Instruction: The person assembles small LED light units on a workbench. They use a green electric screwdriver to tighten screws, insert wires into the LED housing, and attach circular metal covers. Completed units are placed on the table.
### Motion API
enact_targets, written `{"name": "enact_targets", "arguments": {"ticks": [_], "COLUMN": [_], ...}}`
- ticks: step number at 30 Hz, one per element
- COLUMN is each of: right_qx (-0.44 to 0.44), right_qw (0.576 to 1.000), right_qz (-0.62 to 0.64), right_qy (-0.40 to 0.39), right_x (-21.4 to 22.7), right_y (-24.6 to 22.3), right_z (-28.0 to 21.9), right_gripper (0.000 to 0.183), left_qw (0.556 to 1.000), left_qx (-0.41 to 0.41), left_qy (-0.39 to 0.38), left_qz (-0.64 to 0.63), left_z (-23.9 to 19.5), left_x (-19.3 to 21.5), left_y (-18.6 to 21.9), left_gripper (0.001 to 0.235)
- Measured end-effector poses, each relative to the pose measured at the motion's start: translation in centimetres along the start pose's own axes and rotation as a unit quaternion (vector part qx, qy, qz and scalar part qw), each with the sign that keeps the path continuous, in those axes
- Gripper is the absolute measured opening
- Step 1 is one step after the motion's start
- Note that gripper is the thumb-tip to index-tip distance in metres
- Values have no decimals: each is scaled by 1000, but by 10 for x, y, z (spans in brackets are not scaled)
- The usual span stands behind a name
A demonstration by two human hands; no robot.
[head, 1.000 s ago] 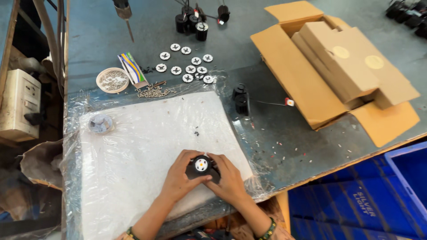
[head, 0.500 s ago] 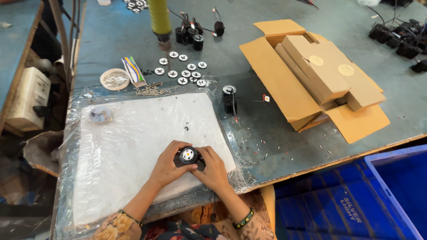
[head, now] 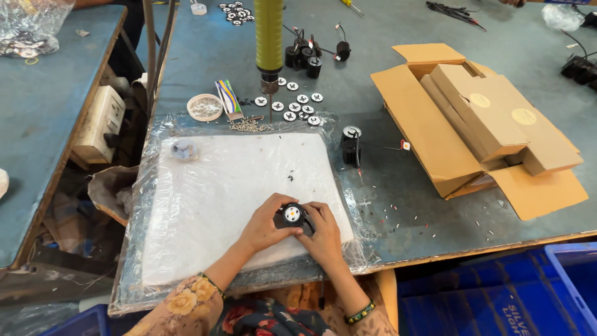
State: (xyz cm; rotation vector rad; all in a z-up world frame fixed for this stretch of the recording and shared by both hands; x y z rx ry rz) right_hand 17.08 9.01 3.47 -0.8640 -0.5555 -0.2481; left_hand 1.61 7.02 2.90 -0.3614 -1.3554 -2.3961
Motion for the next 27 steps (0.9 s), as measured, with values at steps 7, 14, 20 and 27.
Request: {"name": "enact_targets", "arguments": {"ticks": [7, 14, 20, 27], "right_qx": [-17, -11, -131, -204], "right_qw": [998, 995, 977, 891], "right_qz": [-44, -72, 168, 399], "right_qy": [-32, -68, 3, 67], "right_x": [-6, -11, -6, -23], "right_y": [-2, -3, 36, 87], "right_z": [6, 12, -4, -31], "right_gripper": [61, 64, 44, 37], "left_qw": [999, 998, 993, 993], "left_qx": [24, 58, 89, 86], "left_qy": [-17, -22, -58, -72], "left_qz": [-15, -17, -50, -31], "left_z": [3, 3, 2, -7], "left_x": [4, 4, -1, 2], "left_y": [5, 2, -5, -5], "left_gripper": [65, 71, 93, 74]}}
Point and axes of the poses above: each hand's wrist, its own z-axis towards the middle knuckle, its own x-axis out of the back of the hand, y = z × x, the point moved 8 cm from there along z, towards the middle knuckle, and after that the axes turned 2 degrees about z, right-handed, at the moved point
